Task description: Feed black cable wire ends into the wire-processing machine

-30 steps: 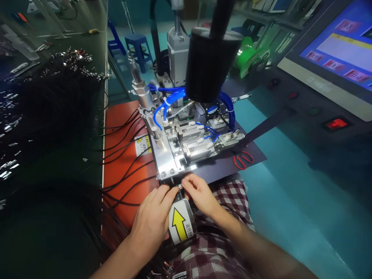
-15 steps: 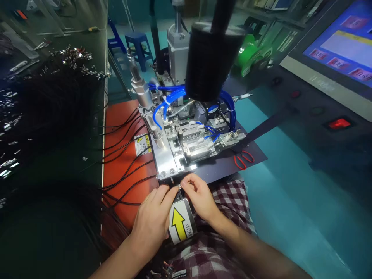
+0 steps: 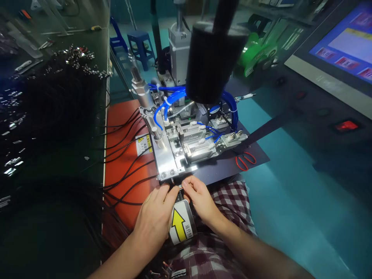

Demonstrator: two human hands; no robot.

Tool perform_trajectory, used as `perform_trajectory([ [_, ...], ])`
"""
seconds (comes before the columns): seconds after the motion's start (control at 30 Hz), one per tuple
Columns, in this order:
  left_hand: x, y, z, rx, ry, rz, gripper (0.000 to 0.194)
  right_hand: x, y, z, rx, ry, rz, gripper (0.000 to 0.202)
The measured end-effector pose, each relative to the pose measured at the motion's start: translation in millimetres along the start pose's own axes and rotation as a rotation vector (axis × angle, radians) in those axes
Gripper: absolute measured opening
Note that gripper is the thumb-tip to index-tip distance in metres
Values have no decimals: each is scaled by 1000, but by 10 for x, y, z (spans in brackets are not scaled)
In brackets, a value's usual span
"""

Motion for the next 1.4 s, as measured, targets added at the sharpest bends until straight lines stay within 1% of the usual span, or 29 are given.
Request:
perform_trajectory([
  [0.07,5,29,-5,-11,16,14,32,12,1,12,15,-7,-8,29],
  [0.13,-20,76,-30,-76,17,41,33,19,-2,23,24,-14,-19,30],
  [0.23,-149,142,-116,-170,29,103,34,20,-3,24,27,-6,-28,31],
  [0.3,-293,157,-179,-111,50,153,36,16,-5,21,28,-1,-29,31],
  [0.37,-446,130,-209,17,61,179,39,9,-8,14,29,2,-24,32],
  [0.47,-602,65,-187,198,48,210,44,1,-11,-1,31,2,-16,34],
  [0.6,-655,26,-135,334,58,243,45,4,37,-19,45,8,0,38],
  [0.77,-679,6,-144,338,76,245,44,-10,283,-23,72,32,122,38],
  [0.83,-633,3,-184,319,82,249,43,-22,368,-23,59,45,151,36],
  [0.9,-526,24,-254,284,105,229,41,-36,421,-26,53,51,167,35],
  [0.97,-403,101,-351,219,164,190,40,-53,446,-42,49,56,174,33],
  [1.0,-358,169,-388,162,185,176,40,-65,453,-56,47,59,174,32],
  [1.07,-323,331,-392,-6,150,137,37,-97,467,-93,40,64,174,30],
  [1.1,-338,392,-364,-112,111,74,34,-118,478,-117,32,70,177,29],
  [1.13,-376,403,-290,-212,22,-68,31,-141,490,-138,27,71,180,29],
  [1.17,-439,420,-204,-273,-76,-184,27,-164,502,-155,28,68,184,28],
  [1.2,-498,461,-164,-278,-112,-212,26,-188,511,-173,28,69,187,28],
  [1.23,-548,484,-150,-265,-117,-226,26,-209,513,-188,26,70,186,27],
  [1.3,-596,494,-162,-228,-102,-208,25,-246,491,-217,16,76,171,27],
  [1.4,-557,431,-227,-212,-59,-200,24,-285,409,-253,-14,72,130,26],
])
Point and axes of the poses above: each hand's wrist, its own x-axis towards the middle knuckle, its own y-axis out of the back of the hand, z = x × y, the point moved 6 cm from there along x, towards the middle knuckle, and after that the axes turned 3 degrees about x, right-handed, at the moved point
